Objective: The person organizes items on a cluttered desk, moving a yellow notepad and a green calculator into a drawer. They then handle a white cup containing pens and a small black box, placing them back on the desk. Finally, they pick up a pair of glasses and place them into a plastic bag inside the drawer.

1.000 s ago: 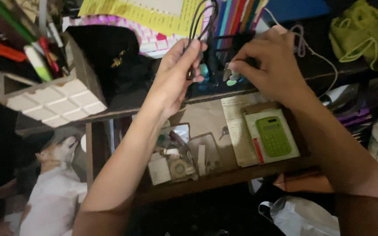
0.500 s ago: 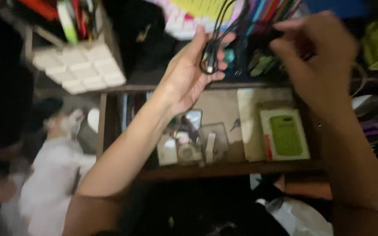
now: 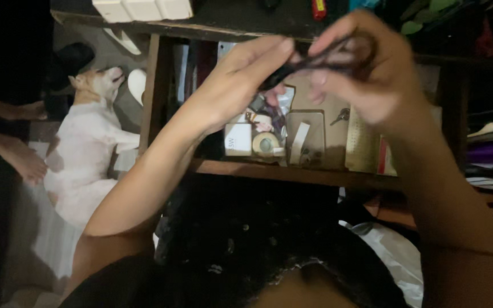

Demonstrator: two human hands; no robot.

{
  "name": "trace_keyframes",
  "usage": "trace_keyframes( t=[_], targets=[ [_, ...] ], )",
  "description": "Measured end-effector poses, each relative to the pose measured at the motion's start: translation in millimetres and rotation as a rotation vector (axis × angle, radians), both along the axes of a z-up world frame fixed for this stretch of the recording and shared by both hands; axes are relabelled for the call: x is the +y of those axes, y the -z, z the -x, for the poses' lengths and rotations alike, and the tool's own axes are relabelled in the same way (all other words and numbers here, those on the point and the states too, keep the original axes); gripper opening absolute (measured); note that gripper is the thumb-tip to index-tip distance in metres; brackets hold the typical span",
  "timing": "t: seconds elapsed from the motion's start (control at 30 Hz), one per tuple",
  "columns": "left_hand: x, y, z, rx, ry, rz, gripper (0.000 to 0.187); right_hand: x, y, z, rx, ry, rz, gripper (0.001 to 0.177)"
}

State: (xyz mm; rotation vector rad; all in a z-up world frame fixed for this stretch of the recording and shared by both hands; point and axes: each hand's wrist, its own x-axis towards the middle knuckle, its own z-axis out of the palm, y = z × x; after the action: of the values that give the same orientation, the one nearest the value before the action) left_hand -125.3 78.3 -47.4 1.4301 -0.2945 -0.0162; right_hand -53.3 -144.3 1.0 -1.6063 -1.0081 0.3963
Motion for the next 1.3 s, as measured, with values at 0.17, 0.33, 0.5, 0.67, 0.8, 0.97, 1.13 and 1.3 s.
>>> trace_keyframes(
  t=[0.17,0.33,0.5,0.67,0.8,0.97,1.13,1.3],
  targets=[
    [14,14,23,-0.029,-0.154,-0.325,0.025,9,31,-9,-0.038,-0.283,0.132,0.026],
    [11,36,21,-0.127,-0.137,-0.541,0.028,22,82,-5,-0.359,-0.126,0.385,0.032],
    [51,54,14,-0.048,-0.300,-1.054,0.031,34,109,-28,-0.216,0.012,0.797,0.027],
    [61,72,13,0.111,-0.333,-1.134,0.033,45,121,-41,-0.137,0.091,0.875,0.031],
    [61,82,10,-0.003,-0.380,-1.147,0.035,56,139,-47,-0.153,0.087,0.763,0.042],
    [75,72,13,-0.096,-0.381,-1.054,0.031,39,131,-52,-0.340,0.116,0.661,0.021],
    [82,51,30,0.177,-0.258,-0.693,0.028,18,93,-26,-0.224,0.185,0.697,0.015],
    [60,43,50,-0.034,-0.154,-0.169,0.011,6,61,-24,-0.107,-0.045,0.560,0.015]
  ],
)
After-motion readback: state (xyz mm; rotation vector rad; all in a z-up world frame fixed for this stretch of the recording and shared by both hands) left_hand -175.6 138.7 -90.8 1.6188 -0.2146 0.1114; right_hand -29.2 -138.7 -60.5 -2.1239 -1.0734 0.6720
